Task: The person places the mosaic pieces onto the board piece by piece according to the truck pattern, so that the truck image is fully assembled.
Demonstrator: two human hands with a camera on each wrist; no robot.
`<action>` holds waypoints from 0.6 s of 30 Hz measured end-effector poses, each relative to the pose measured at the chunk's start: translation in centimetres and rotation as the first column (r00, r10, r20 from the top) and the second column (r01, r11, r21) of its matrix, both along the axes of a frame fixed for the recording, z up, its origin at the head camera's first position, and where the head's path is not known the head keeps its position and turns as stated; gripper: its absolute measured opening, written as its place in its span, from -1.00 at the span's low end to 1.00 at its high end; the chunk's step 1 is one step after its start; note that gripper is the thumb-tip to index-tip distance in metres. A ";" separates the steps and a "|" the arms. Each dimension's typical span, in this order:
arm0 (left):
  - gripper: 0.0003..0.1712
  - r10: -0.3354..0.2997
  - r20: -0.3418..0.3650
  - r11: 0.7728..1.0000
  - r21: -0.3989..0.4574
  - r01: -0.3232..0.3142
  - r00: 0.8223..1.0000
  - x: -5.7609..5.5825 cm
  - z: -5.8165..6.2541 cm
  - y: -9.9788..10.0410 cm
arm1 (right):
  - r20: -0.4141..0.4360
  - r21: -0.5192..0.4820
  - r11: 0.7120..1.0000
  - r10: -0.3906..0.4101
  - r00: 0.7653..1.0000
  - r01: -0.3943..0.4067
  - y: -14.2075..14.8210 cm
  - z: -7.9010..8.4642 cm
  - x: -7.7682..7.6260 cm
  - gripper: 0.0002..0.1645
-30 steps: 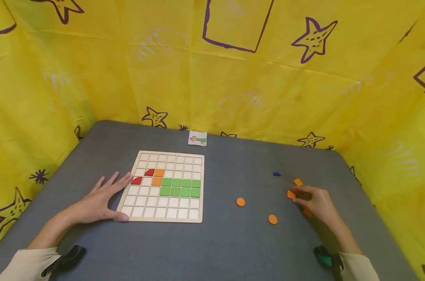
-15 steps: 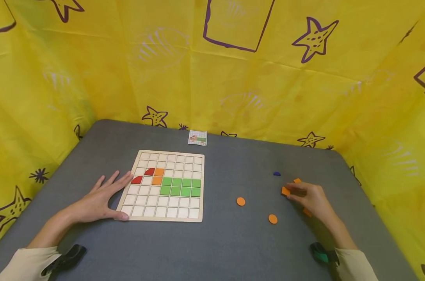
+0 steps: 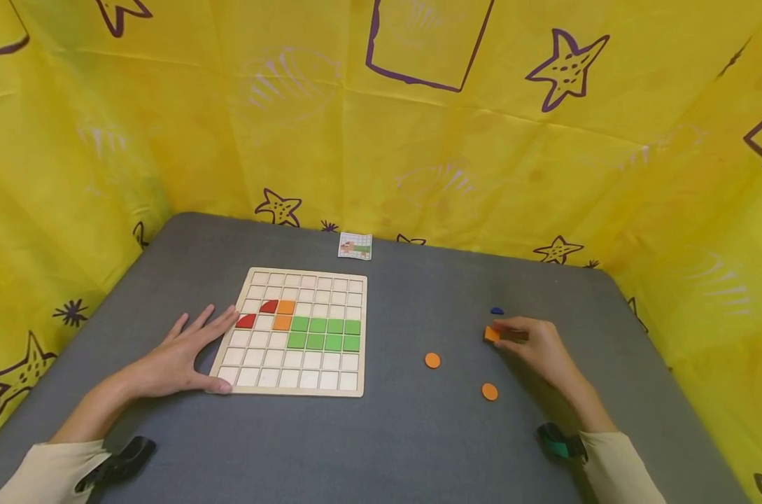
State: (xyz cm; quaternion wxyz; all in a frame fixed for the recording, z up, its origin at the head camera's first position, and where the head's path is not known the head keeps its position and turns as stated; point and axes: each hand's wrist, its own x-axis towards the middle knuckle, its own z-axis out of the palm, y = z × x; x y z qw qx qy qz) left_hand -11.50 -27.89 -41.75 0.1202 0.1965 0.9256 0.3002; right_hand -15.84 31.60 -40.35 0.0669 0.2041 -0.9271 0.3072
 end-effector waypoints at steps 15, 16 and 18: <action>0.41 0.007 0.016 1.000 -0.008 -0.007 1.000 -0.2 0.0 0.0 | 0.070 -0.082 0.994 0.073 0.995 -0.067 -3.0 0.3 -0.7 -0.57; 0.41 0.007 0.016 1.000 -0.009 -0.006 1.000 -0.2 0.0 0.0 | 0.072 -0.085 0.994 0.080 0.994 -0.074 -3.2 0.4 -0.8 -0.57; 0.41 0.004 0.013 1.000 -0.010 -0.004 1.000 -0.2 0.0 0.0 | 0.076 -0.087 0.993 0.092 0.993 -0.085 -3.5 0.4 -0.9 -0.57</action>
